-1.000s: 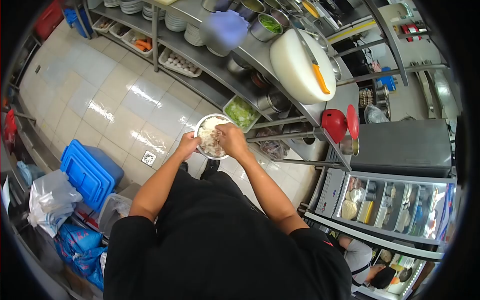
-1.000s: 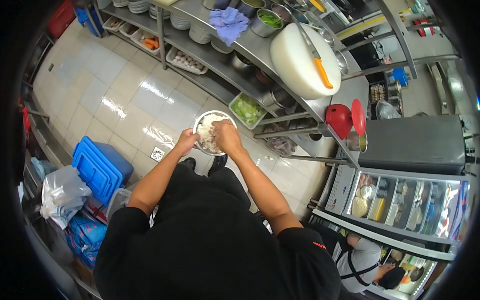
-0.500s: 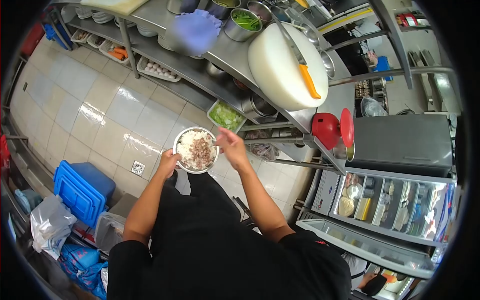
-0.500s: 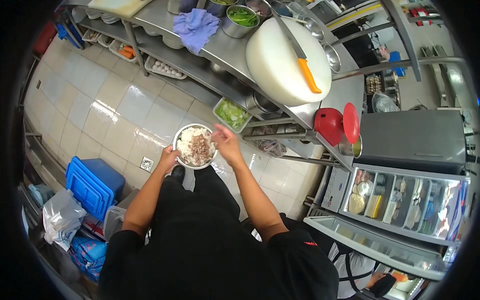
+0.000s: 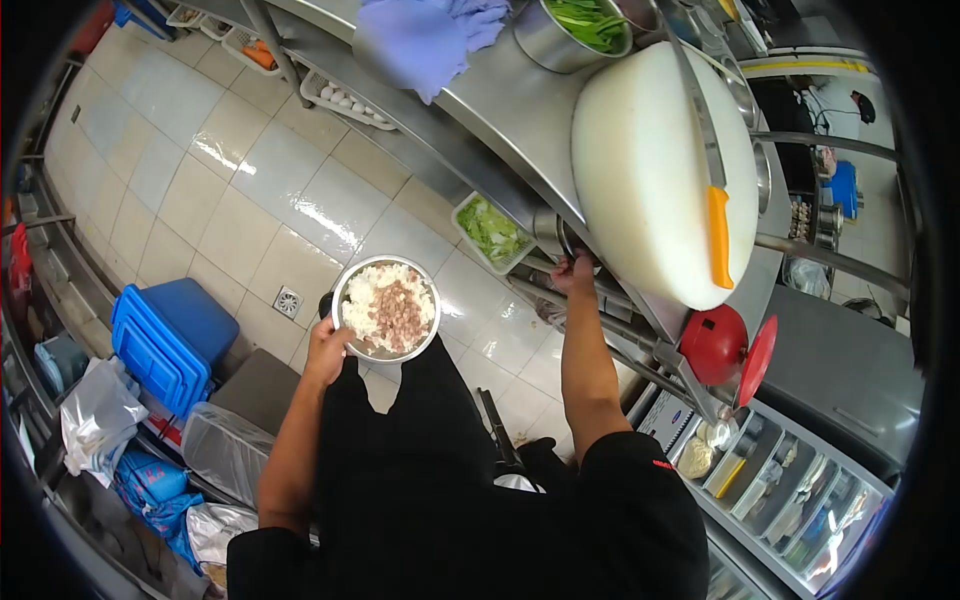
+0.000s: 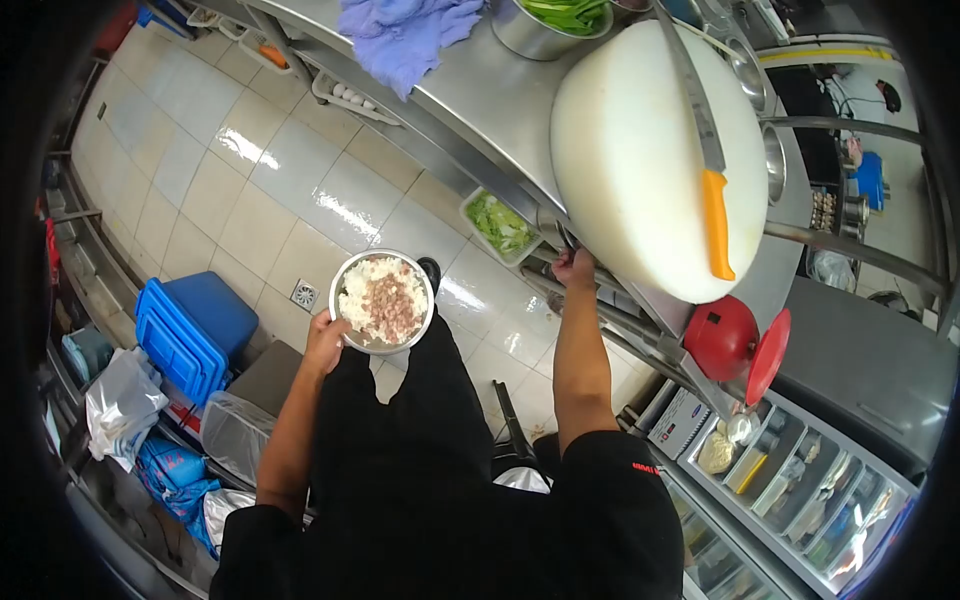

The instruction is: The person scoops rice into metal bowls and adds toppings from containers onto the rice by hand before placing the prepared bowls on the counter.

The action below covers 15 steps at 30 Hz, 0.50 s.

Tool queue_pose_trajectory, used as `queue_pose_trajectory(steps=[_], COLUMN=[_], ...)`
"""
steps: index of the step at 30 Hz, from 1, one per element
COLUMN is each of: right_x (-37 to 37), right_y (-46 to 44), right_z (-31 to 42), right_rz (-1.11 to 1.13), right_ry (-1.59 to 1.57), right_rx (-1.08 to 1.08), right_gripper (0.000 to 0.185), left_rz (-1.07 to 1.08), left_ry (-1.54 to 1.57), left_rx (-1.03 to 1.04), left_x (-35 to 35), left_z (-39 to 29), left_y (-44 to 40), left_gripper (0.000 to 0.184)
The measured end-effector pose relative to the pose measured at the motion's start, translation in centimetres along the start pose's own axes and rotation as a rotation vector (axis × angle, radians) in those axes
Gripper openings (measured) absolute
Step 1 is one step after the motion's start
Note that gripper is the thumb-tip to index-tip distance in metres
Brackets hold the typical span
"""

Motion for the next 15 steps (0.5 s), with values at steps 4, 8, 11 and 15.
queue_pose_trajectory(steps=[4, 8, 11, 15], right_x=[-1.3, -4.5, -5.4, -1.2], right_y=[0.4, 2.0, 6.0, 11.3], right_z=[0.4, -3.2, -8.5, -15.8], right_rz=[-0.117, -0.208, -0.23, -0.111], right_ry=[0.188, 0.139, 0.075, 0.176], right_rx=[-0.034, 0.047, 0.084, 0.197], right_gripper=[0.032, 0.032, 0.024, 0.028], left_rz=[0.047, 0.037, -0.008, -0.122], left_ry=[-0.048, -0.03, 0.01, 0.122], left_rx=[-0.028, 0.007, 0.036, 0.054], left_x=[-2.3, -4.6, -6.7, -9.0], left_z=[0.2, 0.6, -0.6, -2.0], left_y=[-0.1, 0.0, 0.9, 2.3], left_gripper=[0.026, 0.022, 0.021, 0.021])
Point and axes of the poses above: each hand's wrist, its own y-axis away from the middle knuckle, its own x-axis out of the palm, z = x × y, the point moved 9 cm from there along -y, towards the middle knuckle, and after that the axes turned 15 degrees about z, right-handed, at the moved point
